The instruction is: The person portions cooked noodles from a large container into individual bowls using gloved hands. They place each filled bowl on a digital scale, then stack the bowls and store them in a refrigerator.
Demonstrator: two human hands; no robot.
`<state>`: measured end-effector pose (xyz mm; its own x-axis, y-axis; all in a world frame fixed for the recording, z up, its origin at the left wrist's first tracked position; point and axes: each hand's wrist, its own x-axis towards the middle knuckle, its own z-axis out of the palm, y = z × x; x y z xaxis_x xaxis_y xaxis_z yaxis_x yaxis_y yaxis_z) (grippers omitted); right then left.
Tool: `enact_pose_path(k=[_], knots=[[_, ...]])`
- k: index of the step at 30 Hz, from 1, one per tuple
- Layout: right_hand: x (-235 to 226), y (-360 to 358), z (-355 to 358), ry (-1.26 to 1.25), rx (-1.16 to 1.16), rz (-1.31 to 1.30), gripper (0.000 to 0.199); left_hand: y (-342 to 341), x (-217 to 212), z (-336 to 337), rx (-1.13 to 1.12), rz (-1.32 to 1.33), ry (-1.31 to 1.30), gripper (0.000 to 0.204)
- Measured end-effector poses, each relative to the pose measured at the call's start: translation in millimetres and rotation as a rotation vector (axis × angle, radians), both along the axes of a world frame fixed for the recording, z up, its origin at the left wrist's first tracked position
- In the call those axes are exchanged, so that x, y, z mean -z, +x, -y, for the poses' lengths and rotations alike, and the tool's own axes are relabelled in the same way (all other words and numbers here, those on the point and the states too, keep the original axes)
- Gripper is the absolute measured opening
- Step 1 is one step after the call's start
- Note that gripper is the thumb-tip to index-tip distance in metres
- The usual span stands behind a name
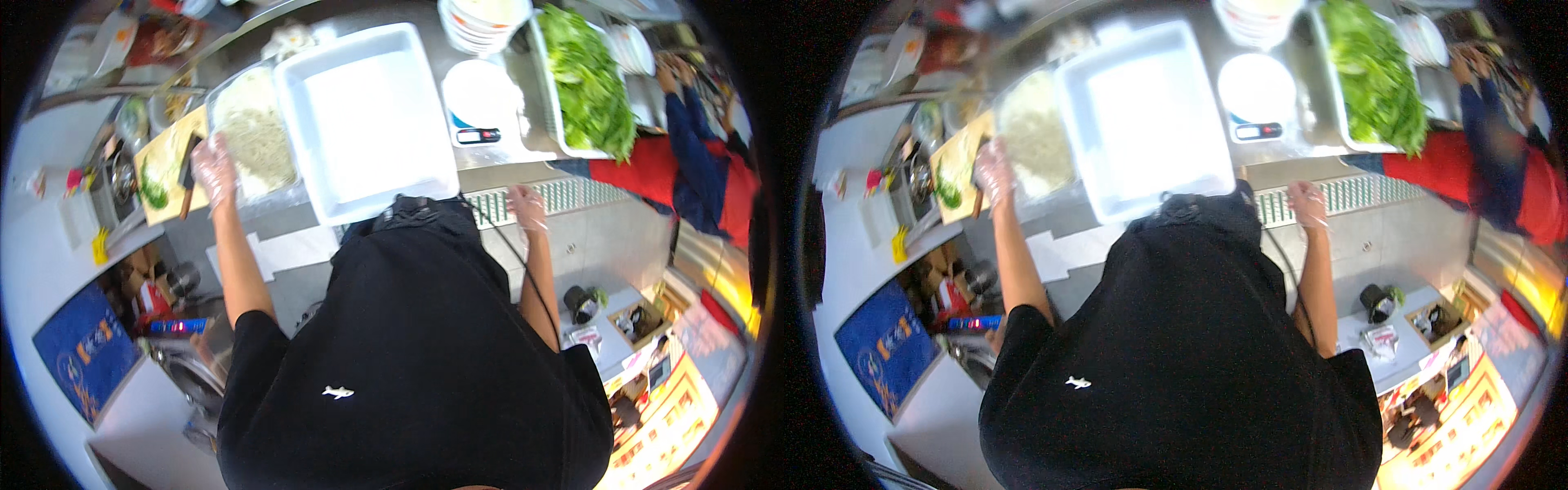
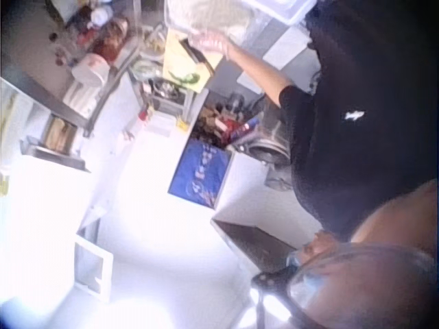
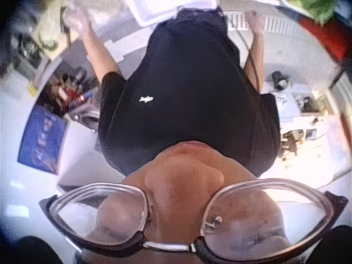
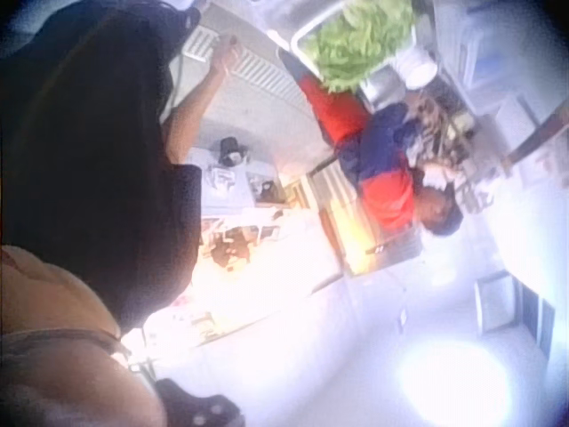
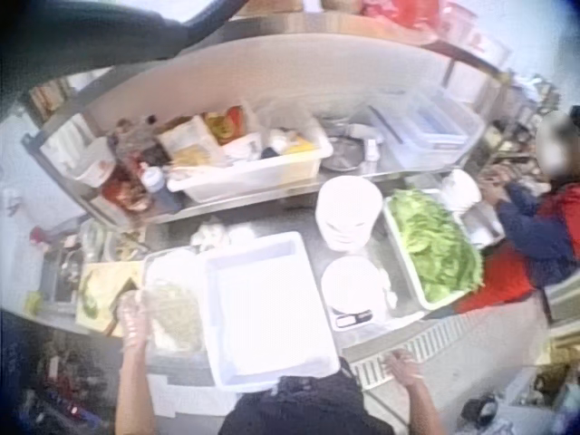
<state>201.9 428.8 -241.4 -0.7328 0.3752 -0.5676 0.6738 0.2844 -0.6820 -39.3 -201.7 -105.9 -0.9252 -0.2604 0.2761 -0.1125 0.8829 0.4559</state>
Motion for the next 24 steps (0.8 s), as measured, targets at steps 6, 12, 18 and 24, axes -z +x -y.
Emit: enact_pose_path(k=[6, 12, 18, 24], knots=[[-12.2, 8.2, 35.4, -0.048, 0.143, -0.050, 0.040, 4.2, -16.0, -11.6, -0.132, 0.147, 0.234, 0.047], [9.6, 20.4, 40.1, -0.089, 0.087, -0.008, 0.041, -13.0, -19.8, 12.8, -0.085, -0.073, 0.366, 0.042], [-1.1, 8.6, 44.5, -0.045, 0.022, 0.010, 0.037, -15.2, -74.2, -2.7, -0.159, -0.076, 0.786, 0.029], [8.8, 9.9, 32.3, -0.057, 0.019, 0.004, 0.035, -40.8, -103.3, -14.9, -0.043, -0.435, 1.285, 0.021]])
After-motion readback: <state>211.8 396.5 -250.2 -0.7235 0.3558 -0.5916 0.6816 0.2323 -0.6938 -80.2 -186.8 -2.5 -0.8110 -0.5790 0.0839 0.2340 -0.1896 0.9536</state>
